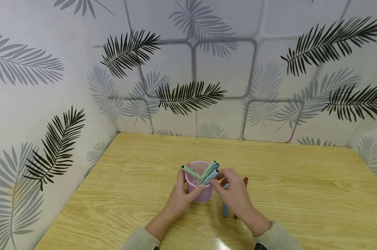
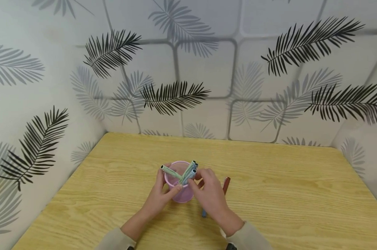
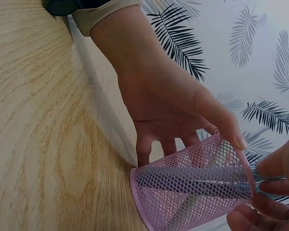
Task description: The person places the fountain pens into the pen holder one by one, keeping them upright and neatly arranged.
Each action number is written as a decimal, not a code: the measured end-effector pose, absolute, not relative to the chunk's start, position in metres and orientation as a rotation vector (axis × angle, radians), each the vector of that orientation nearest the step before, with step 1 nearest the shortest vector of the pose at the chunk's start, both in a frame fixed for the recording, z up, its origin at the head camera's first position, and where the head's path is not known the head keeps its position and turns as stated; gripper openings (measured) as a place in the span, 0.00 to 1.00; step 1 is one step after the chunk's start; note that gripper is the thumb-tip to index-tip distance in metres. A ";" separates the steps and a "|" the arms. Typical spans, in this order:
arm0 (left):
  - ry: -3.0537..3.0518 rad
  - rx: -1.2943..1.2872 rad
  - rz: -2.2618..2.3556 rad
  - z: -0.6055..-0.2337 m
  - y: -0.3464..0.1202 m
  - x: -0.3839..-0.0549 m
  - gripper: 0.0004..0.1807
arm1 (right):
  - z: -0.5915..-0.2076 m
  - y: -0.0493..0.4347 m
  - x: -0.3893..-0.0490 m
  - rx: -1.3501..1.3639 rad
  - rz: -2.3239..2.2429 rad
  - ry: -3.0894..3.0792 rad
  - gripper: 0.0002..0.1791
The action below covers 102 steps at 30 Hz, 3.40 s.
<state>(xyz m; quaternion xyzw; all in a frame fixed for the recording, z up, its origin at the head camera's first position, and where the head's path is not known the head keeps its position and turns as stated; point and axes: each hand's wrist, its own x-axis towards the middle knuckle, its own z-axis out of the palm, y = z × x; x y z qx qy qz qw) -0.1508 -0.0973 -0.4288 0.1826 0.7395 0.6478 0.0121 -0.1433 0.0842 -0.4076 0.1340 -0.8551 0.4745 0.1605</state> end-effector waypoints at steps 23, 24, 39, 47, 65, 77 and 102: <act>2.289 0.543 2.034 -0.429 -0.097 -0.152 0.42 | -0.412 0.095 -0.142 0.254 1.480 -2.556 0.14; 2.286 0.541 2.037 -0.429 -0.097 -0.152 0.42 | -0.412 0.096 -0.142 0.245 1.478 -2.558 0.13; 2.257 0.534 2.046 -0.427 -0.097 -0.152 0.42 | -0.419 0.108 -0.141 0.135 1.476 -2.581 0.11; 2.267 0.524 2.041 -0.427 -0.098 -0.152 0.42 | -0.424 0.117 -0.143 0.132 1.429 -2.599 0.11; 2.247 0.502 2.023 -0.428 -0.098 -0.151 0.42 | -0.429 0.142 -0.143 0.011 1.256 -2.730 0.13; 2.250 0.514 2.027 -0.427 -0.097 -0.151 0.43 | -0.434 0.150 -0.144 -0.093 1.308 -2.774 0.14; 2.260 0.534 2.024 -0.429 -0.097 -0.151 0.42 | -0.441 0.147 -0.157 -0.194 1.046 -2.999 0.17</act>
